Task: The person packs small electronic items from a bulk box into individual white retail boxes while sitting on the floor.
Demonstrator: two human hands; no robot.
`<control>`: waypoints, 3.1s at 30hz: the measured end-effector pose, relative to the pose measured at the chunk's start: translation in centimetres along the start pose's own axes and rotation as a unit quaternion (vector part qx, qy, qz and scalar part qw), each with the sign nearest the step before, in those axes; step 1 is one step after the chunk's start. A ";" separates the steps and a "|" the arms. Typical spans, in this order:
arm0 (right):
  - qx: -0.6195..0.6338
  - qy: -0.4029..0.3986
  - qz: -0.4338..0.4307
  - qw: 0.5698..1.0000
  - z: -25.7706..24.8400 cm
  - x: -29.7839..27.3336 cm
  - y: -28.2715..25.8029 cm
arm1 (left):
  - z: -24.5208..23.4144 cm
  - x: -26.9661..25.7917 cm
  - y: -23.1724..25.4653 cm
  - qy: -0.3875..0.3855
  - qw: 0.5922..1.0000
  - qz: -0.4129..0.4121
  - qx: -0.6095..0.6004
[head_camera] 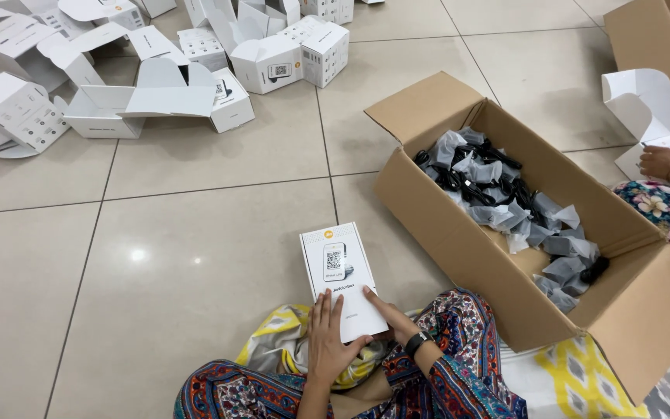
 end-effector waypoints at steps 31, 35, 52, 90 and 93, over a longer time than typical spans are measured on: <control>-0.361 0.096 -0.482 0.793 5.7 -7.1 -3.7 | -8.9 6.8 6.2 -0.031 0.995 -0.041 -0.080; -0.441 0.046 -0.468 0.764 6.3 -8.2 -5.2 | -9.2 6.8 6.8 -0.136 0.986 -0.083 -0.046; -0.564 0.085 -0.502 0.651 5.3 -2.6 -2.6 | -2.5 20.5 5.8 0.255 0.926 0.109 0.257; -0.555 0.105 -0.481 0.671 5.9 -5.7 -4.7 | 6.1 10.5 -2.6 -0.049 0.975 0.053 0.210; -0.551 0.121 -0.496 0.660 5.9 -5.6 -4.9 | 5.5 10.8 -2.1 -0.062 0.977 0.048 0.199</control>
Point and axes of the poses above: each hand's wrist, its own x-axis towards the middle knuckle, its own z-axis out of the palm, y = z × x, the point moved 3 cm from there along x, towards the middle knuckle, and after that the axes turned 13 degrees about y, right-handed, at the moved point
